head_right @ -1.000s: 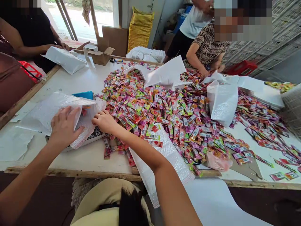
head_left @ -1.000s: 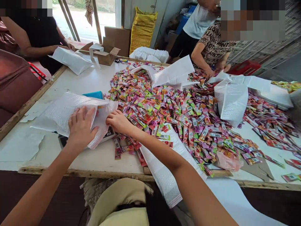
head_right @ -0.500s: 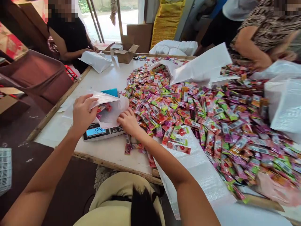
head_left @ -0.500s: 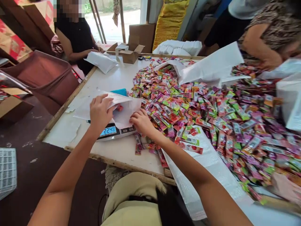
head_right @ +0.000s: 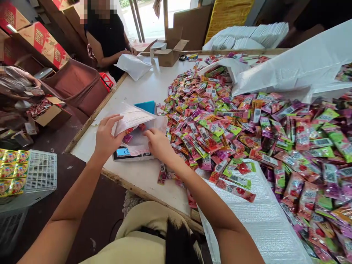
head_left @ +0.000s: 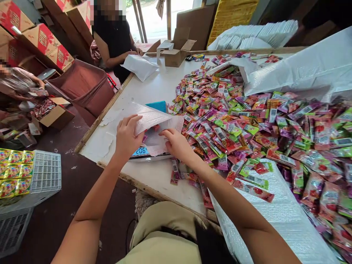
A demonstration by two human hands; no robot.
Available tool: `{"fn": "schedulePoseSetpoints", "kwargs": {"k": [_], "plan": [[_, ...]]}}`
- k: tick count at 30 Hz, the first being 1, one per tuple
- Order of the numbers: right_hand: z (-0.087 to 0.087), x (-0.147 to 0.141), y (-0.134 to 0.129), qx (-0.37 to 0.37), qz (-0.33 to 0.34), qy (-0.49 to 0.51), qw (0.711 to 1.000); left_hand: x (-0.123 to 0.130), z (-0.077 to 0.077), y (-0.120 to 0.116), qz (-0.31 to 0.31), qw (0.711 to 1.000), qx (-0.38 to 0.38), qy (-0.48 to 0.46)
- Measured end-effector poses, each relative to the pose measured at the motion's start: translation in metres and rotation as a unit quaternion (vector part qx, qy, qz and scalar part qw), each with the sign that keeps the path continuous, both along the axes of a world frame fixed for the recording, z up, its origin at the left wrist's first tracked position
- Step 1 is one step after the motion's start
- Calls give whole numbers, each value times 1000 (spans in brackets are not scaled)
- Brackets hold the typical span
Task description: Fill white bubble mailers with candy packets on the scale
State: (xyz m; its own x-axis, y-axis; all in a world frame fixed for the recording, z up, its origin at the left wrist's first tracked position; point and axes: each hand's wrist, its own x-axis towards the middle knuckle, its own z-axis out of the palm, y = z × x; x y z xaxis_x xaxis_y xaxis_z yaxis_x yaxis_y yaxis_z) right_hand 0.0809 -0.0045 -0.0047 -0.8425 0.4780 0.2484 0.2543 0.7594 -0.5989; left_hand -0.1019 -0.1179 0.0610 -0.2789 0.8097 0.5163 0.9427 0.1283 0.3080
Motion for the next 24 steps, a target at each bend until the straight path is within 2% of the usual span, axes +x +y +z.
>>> {"fn": "schedulePoseSetpoints", "kwargs": {"k": [4, 8, 10, 12, 16, 20, 22, 24], "plan": [[2, -44, 1, 25, -4, -36, 999, 0, -5, 6, -16, 1000, 3, 4], [-2, -96, 19, 59, -10, -77, 995, -12, -11, 32, 6, 1000, -11, 2], [-1, -112, 31, 65, -25, -74, 995, -19, -14, 42, 15, 1000, -19, -4], [2, -116, 40, 66, -41, -68, 995, -22, -16, 47, 13, 1000, -23, -8], [8, -93, 39, 63, -50, -96, 992, -16, -16, 37, -8, 1000, -26, -12], [14, -50, 23, 50, -86, -105, 990, -6, -1, 13, -57, 998, -21, -19], [16, -30, 18, 42, -112, -106, 987, -4, 8, -1, -53, 998, 4, -28], [16, -12, 15, 36, -131, -106, 985, -7, 13, -17, -20, 998, 38, -41]]}}
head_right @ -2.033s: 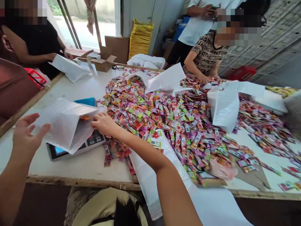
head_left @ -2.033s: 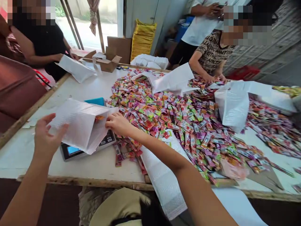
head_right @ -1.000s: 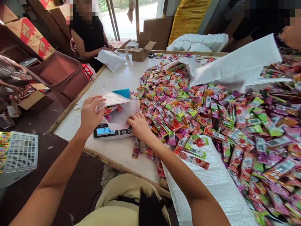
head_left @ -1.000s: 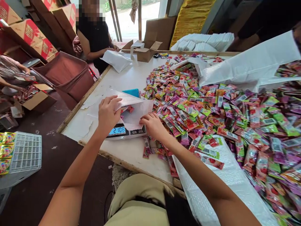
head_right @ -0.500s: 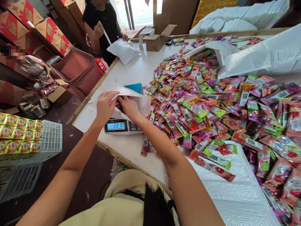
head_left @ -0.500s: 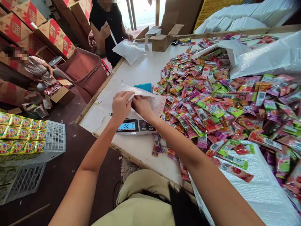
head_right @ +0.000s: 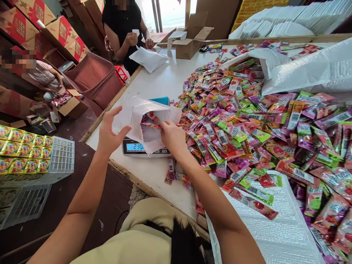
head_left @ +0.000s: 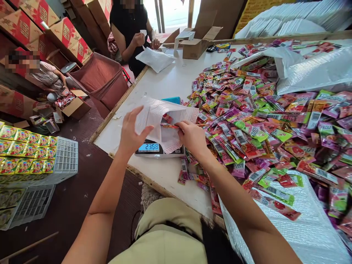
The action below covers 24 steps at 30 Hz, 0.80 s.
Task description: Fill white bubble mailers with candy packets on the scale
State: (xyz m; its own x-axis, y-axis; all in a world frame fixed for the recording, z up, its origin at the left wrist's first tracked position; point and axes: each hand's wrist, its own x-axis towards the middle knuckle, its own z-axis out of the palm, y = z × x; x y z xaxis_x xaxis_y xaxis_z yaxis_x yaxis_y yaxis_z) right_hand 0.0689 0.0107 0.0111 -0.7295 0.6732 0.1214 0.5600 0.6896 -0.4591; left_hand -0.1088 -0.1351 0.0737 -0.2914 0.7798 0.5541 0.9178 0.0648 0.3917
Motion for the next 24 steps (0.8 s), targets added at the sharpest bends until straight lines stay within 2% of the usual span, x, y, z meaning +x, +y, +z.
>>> {"fn": "schedulePoseSetpoints", "kwargs": {"k": [2, 5, 13, 16, 18, 19, 21, 24], "plan": [[-1, 13, 0, 0, -12, 16, 1000, -5, -1, -16, 48, 998, 26, -25], [-4, 24, 3, 9, -25, 38, 999, -15, -11, -39, 103, 991, 46, -69], [-6, 33, 8, 31, -38, 30, 998, -15, -39, -82, 200, 968, 54, -145], [-4, 29, 7, 22, -40, 12, 999, -10, -48, -94, 219, 959, 48, -175], [-2, 12, 5, -2, -38, 5, 999, -6, -55, -97, 228, 953, 40, -194], [-1, -1, 4, -26, -20, 19, 999, -4, -58, -98, 230, 952, 34, -201], [-1, -33, 2, -91, 64, 75, 991, 0, -62, -96, 227, 952, 22, -205], [-1, -71, 0, -167, 203, 138, 955, 4, -65, -96, 216, 957, 10, -196]]}}
